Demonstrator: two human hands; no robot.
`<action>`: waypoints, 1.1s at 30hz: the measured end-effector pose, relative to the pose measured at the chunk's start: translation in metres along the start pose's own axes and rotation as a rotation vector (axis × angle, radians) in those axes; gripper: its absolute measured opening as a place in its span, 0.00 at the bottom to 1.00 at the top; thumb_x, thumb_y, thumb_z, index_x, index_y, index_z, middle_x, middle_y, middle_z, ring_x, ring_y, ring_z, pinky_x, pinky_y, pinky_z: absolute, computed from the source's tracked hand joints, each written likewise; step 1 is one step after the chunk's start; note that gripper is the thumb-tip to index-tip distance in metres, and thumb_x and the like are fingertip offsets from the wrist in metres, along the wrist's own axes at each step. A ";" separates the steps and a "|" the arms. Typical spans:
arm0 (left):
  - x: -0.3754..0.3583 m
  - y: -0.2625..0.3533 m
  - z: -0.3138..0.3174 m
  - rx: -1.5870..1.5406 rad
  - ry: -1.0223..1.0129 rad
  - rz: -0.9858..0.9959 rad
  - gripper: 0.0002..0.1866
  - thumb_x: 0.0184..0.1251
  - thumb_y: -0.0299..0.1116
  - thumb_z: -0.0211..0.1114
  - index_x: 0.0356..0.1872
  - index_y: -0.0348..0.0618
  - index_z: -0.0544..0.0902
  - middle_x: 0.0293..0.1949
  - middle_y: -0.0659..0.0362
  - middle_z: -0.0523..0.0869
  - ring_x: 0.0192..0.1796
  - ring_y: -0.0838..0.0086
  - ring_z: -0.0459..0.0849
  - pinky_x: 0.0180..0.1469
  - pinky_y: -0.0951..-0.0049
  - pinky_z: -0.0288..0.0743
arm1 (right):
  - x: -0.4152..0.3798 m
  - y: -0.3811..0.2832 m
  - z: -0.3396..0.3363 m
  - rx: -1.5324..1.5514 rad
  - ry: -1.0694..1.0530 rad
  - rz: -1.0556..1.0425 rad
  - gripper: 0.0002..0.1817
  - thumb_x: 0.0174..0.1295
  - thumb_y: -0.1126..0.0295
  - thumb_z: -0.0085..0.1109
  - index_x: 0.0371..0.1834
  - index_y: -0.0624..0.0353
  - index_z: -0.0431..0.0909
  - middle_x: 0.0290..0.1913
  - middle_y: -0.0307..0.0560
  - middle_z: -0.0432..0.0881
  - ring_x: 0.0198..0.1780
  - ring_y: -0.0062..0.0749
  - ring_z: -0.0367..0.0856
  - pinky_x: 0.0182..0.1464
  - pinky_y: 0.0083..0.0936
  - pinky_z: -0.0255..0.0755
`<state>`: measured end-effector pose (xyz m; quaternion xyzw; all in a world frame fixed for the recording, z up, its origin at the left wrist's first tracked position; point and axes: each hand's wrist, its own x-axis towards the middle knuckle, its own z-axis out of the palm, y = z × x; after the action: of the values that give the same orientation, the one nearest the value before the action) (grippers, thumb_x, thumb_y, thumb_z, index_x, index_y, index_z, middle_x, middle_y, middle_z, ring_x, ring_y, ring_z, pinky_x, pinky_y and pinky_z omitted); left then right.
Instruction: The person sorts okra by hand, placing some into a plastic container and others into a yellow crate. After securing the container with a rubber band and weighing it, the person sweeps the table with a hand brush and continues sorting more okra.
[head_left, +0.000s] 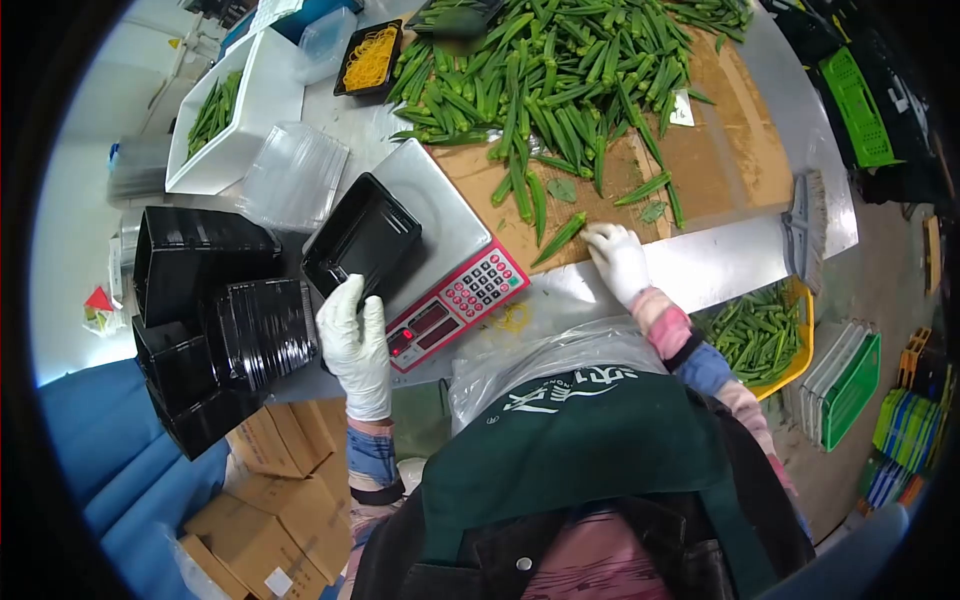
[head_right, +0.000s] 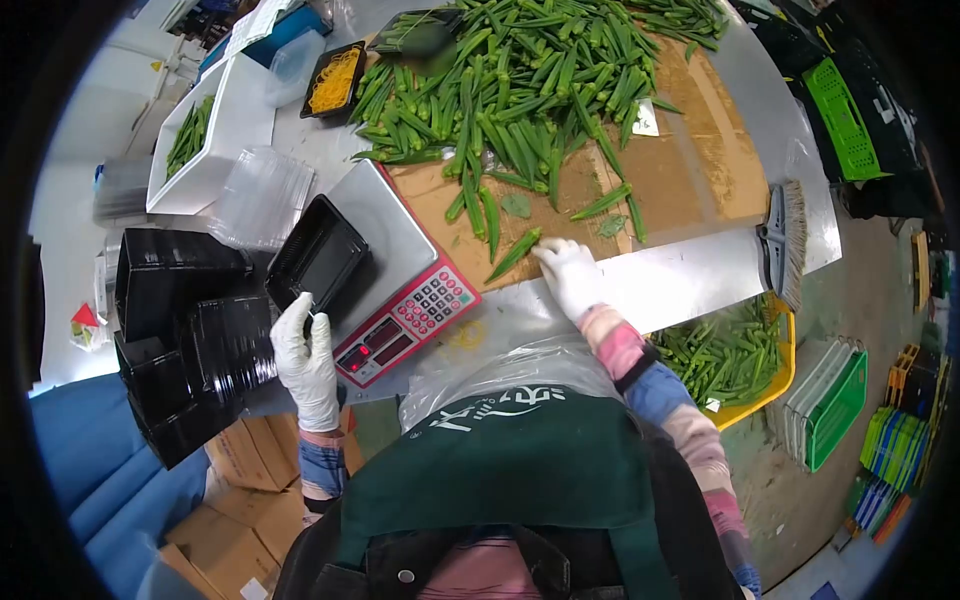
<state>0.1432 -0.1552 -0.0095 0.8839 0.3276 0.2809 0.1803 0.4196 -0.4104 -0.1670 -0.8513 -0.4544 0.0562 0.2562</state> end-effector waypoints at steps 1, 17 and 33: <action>-0.003 0.007 0.005 -0.021 -0.003 -0.022 0.17 0.66 0.24 0.69 0.56 0.41 0.85 0.53 0.54 0.85 0.57 0.64 0.82 0.62 0.67 0.75 | 0.009 0.000 0.011 -0.042 0.079 -0.069 0.20 0.57 0.73 0.63 0.55 0.52 0.84 0.53 0.48 0.84 0.55 0.44 0.80 0.56 0.37 0.72; -0.028 0.077 0.070 -0.321 -0.158 -0.078 0.15 0.65 0.22 0.70 0.53 0.42 0.85 0.51 0.54 0.85 0.51 0.68 0.84 0.54 0.71 0.79 | -0.174 0.157 -0.156 -0.727 0.033 0.382 0.27 0.52 0.76 0.67 0.60 0.58 0.78 0.61 0.53 0.78 0.62 0.47 0.75 0.64 0.45 0.69; -0.027 0.148 0.118 -0.338 -0.279 0.202 0.17 0.59 0.23 0.72 0.50 0.45 0.85 0.47 0.54 0.86 0.51 0.60 0.84 0.55 0.63 0.78 | 0.015 0.107 -0.021 -0.285 0.061 0.169 0.28 0.54 0.66 0.69 0.62 0.41 0.77 0.70 0.48 0.70 0.71 0.55 0.65 0.63 0.51 0.68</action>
<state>0.2695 -0.2961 -0.0375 0.8998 0.1579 0.2233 0.3400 0.5151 -0.4550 -0.1992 -0.9155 -0.3765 -0.0135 0.1411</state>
